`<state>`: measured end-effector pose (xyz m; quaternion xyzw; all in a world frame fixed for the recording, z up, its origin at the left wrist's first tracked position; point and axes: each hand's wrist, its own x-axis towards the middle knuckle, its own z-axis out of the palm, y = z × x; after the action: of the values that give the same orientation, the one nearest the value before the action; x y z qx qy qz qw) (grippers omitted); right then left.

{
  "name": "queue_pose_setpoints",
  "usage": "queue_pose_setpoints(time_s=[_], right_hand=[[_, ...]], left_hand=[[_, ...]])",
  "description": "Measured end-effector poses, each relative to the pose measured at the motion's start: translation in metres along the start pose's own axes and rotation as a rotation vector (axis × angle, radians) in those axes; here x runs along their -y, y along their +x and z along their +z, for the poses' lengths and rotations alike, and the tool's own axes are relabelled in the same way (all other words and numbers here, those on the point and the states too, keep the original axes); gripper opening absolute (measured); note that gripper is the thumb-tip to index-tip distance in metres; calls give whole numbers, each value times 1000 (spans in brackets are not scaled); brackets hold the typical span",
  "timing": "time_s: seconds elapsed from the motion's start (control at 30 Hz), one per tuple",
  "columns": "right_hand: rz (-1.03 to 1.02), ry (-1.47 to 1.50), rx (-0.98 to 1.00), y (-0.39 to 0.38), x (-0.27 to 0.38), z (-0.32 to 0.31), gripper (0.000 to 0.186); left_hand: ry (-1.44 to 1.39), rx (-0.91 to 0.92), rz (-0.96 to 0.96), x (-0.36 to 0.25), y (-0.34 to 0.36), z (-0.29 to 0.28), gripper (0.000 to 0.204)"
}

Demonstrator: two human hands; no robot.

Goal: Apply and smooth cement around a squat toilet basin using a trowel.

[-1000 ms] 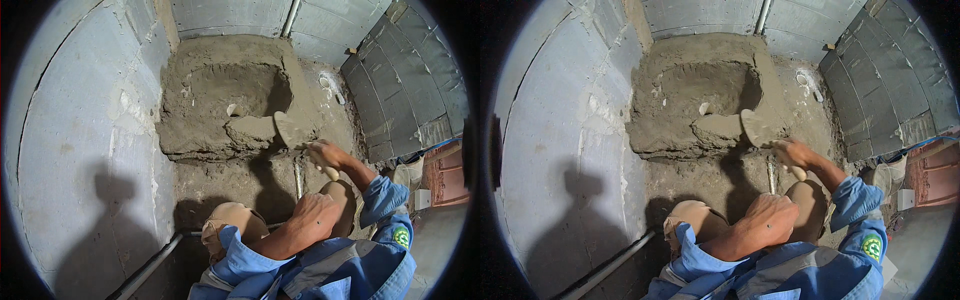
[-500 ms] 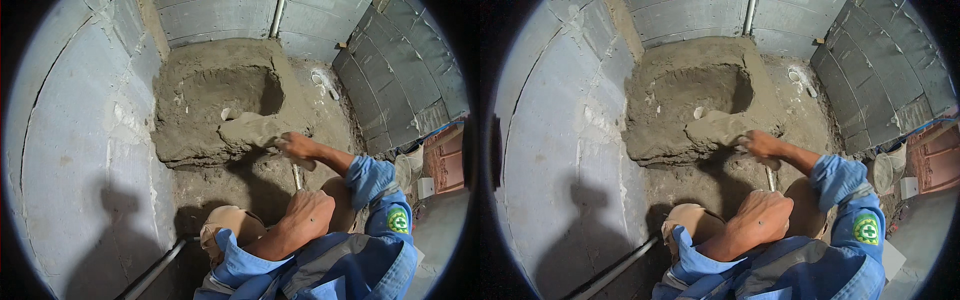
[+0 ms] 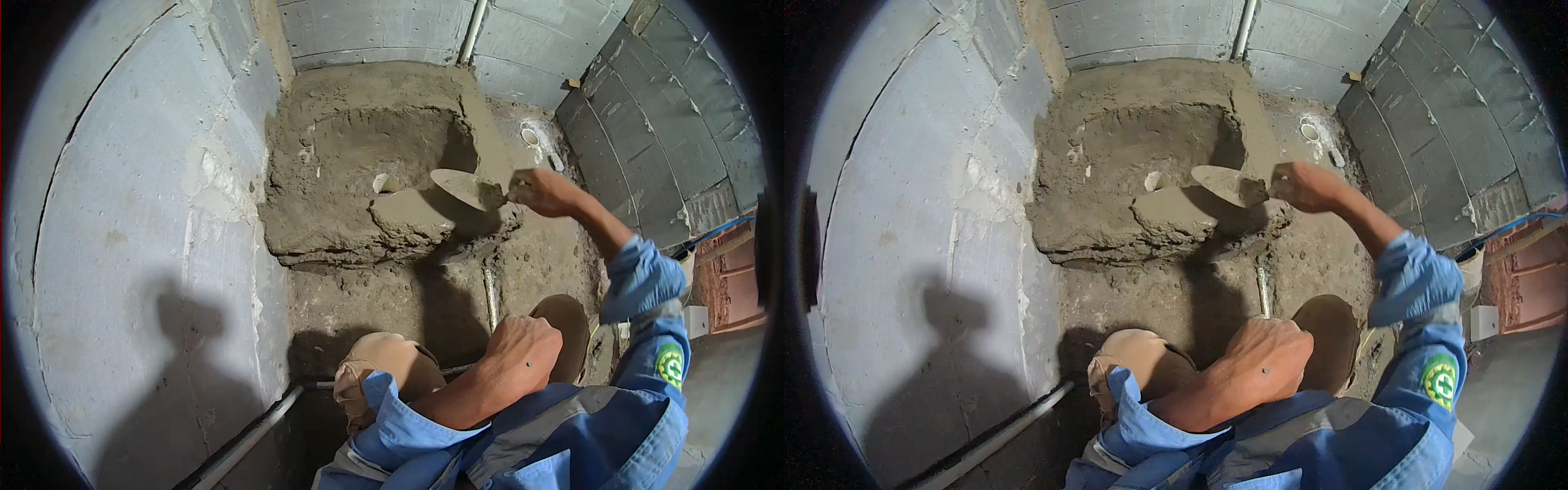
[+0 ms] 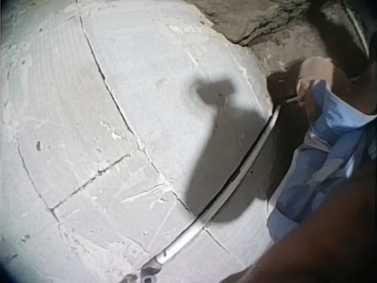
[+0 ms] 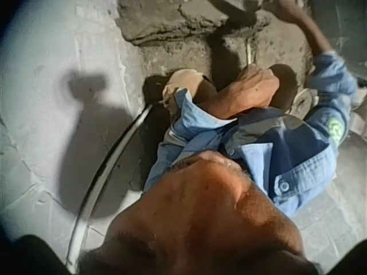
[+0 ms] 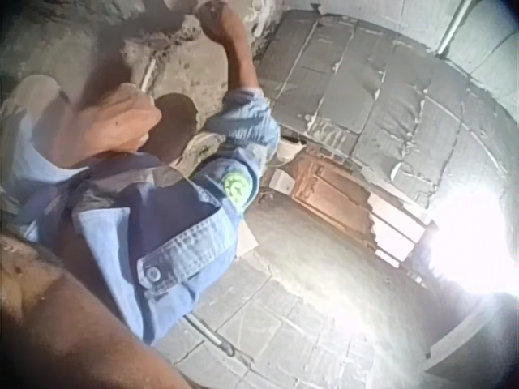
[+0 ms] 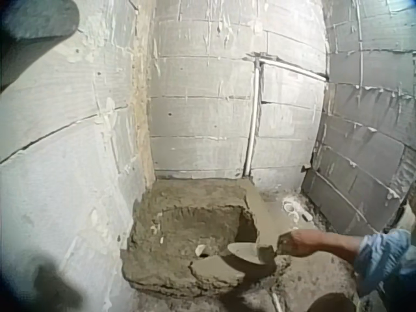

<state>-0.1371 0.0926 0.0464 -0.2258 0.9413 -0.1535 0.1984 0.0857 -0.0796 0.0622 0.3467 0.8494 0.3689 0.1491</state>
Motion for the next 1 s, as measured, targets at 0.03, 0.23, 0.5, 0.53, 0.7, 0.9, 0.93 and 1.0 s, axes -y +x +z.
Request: queue_pose_setpoints(time_s=[0.03,0.23,0.5,0.53,0.7,0.9,0.93,1.0], right_hand=[[-71,-204,-20,19,9,-4,32],[202,-295,424,110,60,-42,39],[262,-377,844,196,90,-20,35],[240,-266,847,204,93,-18,32],[-190,-279,721,215,116,-15,28],[205,-844,867,201,134,-13,31],[258,-706,804,192,126,-18,32],[313,-568,738,173,107,-31,37]], left_hand=[[1,14,-5,1,1,2,6],[-48,-402,129,27,-2,0,12],[73,-28,-54,38,17,6,13],[66,-46,-50,41,16,9,13],[48,-81,-28,48,17,16,13],[51,-57,-47,42,14,6,6],[64,-54,-44,41,14,4,6],[76,-50,-37,40,16,3,6]])
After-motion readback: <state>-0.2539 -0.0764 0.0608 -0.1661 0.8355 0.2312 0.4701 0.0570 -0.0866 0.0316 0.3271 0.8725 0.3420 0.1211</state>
